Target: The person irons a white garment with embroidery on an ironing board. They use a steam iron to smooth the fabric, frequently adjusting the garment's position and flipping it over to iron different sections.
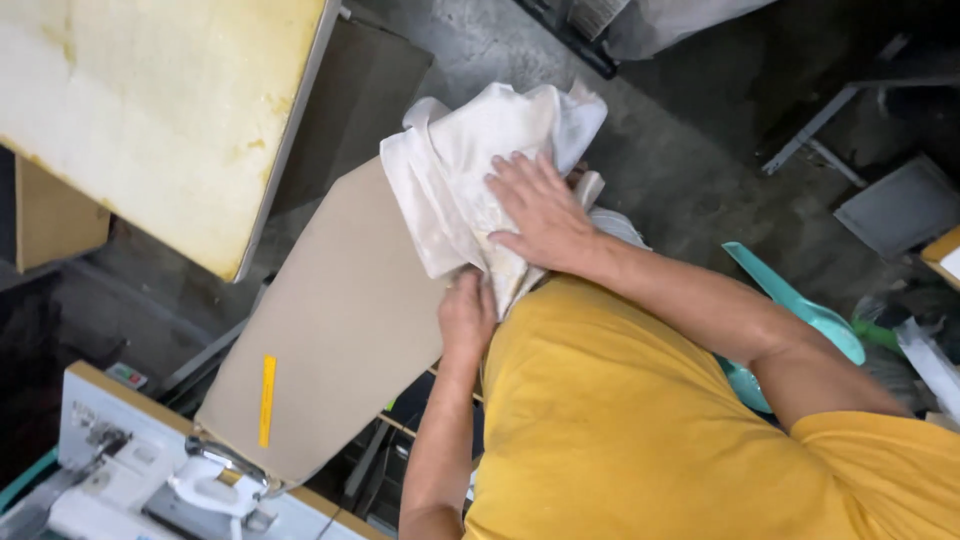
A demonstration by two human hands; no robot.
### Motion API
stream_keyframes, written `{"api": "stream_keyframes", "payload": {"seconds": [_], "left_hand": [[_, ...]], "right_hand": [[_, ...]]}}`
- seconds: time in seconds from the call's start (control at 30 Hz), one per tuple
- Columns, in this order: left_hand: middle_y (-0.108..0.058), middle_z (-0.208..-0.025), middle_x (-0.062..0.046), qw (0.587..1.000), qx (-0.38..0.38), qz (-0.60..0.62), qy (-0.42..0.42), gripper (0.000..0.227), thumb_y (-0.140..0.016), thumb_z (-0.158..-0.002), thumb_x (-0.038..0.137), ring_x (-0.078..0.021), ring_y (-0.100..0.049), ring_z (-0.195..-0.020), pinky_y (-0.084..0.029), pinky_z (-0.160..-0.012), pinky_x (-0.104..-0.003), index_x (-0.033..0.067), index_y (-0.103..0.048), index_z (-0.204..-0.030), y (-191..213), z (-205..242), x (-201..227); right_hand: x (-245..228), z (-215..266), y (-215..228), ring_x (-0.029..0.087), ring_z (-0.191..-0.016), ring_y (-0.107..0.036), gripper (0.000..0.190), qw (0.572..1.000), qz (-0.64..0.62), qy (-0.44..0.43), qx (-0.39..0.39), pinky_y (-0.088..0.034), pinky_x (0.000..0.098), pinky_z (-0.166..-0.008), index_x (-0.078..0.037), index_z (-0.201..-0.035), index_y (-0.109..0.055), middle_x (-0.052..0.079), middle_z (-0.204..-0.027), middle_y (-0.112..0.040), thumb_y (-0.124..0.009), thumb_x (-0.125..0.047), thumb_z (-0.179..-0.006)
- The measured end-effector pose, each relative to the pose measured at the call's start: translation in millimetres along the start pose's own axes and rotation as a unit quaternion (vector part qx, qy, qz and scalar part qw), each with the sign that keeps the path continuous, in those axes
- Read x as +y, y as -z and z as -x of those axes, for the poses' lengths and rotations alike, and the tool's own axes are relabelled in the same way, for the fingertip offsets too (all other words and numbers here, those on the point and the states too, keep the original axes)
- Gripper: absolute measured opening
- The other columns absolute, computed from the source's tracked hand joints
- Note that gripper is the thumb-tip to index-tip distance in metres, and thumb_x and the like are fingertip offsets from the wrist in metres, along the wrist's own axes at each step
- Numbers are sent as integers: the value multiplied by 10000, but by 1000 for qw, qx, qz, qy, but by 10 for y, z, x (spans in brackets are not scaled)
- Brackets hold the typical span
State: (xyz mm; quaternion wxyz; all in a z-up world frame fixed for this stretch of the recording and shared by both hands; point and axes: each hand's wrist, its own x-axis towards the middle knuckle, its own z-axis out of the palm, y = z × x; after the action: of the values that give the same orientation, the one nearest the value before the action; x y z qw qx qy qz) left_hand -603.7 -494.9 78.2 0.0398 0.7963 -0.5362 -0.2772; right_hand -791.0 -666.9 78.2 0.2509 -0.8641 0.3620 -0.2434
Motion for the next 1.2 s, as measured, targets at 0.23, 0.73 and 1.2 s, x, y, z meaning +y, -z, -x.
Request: {"api": "stream_keyframes", "payload": {"seconds": [0.23, 0.73, 1.2], "left_hand": [[-545, -1404, -387, 965, -82, 199, 149, 513, -440, -975, 104, -519, -454, -1386, -333, -1191, -593, -102, -513, -1439, 1255, -307, 236], [-662, -1241, -296, 918, 232, 196, 254, 445, -656, -1006, 321, -456, -598, -1255, -476, -1063, -540, 6, -627, -1318, 809, -815, -230], [-512, -1453, -266, 954, 271, -90, 91, 703, -731, -894, 126, -468, -480, -1373, -358, -1166, -559, -8, -418, -1509, 711, -793, -77]], "right_hand": [[136, 191, -515, 421, -1538, -290, 911, 994, 36, 64, -86, -124, 609, -1259, -127, -1573, -439, 183, -1677, -340, -766, -529, -824], [-71, 240, -849, 381, -1481, -423, 462, 987, -38, 153, -33, -155, 619, -1255, -228, -1402, -623, 140, -1589, -487, -633, -402, -975], [477, -185, -415, 496, -1467, -368, 815, 997, 37, 56, -38, -221, 651, -1200, -56, -1573, -454, 250, -1610, -421, -679, -518, -940]]}}
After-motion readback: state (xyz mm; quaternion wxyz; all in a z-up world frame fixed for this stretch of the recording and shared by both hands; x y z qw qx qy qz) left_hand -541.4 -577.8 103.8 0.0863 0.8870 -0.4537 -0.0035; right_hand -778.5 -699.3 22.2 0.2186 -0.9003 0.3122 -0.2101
